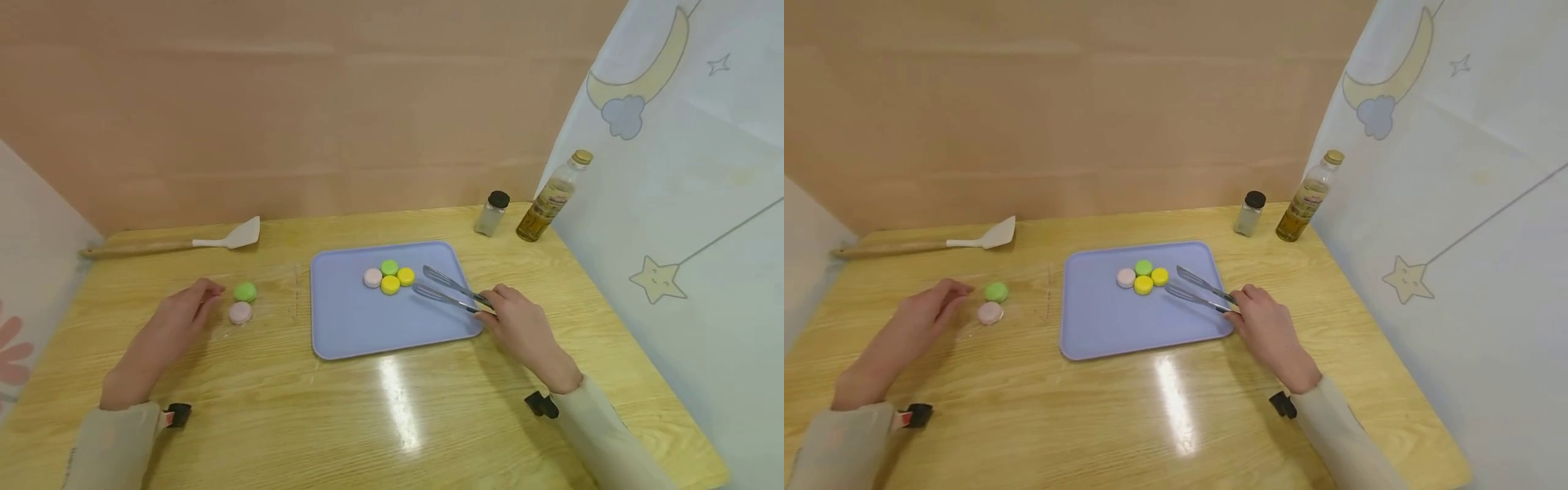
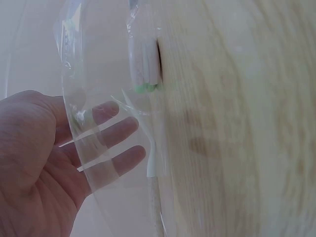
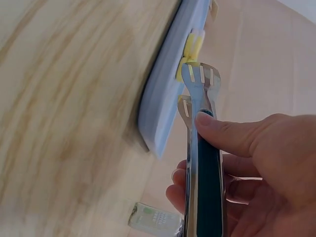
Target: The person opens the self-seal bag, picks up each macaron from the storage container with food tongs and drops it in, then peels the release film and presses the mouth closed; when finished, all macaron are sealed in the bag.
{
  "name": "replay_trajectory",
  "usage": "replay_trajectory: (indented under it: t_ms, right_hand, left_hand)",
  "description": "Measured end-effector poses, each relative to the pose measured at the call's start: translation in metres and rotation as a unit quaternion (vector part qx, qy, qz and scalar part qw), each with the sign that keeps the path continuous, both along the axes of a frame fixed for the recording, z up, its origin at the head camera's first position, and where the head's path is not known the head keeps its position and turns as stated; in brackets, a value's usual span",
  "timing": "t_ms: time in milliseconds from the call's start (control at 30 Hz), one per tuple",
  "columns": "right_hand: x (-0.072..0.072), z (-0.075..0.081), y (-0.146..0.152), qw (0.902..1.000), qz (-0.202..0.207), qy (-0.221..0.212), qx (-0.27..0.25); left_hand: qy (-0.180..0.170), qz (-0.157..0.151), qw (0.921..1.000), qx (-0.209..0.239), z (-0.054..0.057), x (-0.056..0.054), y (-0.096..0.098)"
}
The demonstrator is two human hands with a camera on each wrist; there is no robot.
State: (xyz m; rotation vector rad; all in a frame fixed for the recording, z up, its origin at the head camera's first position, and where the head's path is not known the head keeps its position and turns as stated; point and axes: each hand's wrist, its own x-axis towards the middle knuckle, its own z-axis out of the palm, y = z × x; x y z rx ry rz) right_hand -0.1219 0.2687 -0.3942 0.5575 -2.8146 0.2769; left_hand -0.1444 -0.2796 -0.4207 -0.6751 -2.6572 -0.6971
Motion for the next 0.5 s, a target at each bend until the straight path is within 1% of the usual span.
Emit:
replay_trajectory:
  t_ms: [133,267,500]
  right_hand:
    - [-0.004,-0.003,0.001,0.9999,-0.002,-0.015,0.003]
    - [-0.010,-0.006,-0.001,0.9998,0.004,-0.020,0.002]
    - [-0.020,-0.007,-0.008,0.9996,0.012,-0.026,0.004]
  left_hand:
    - [0.009,0.000,1.0000,0.000,0.000,0.001,0.001]
    - [0.013,0.004,0.9999,0.000,0.001,0.001,0.003]
    - [0.010,0.003,0.9999,0.002,0.003,0.001,0.002]
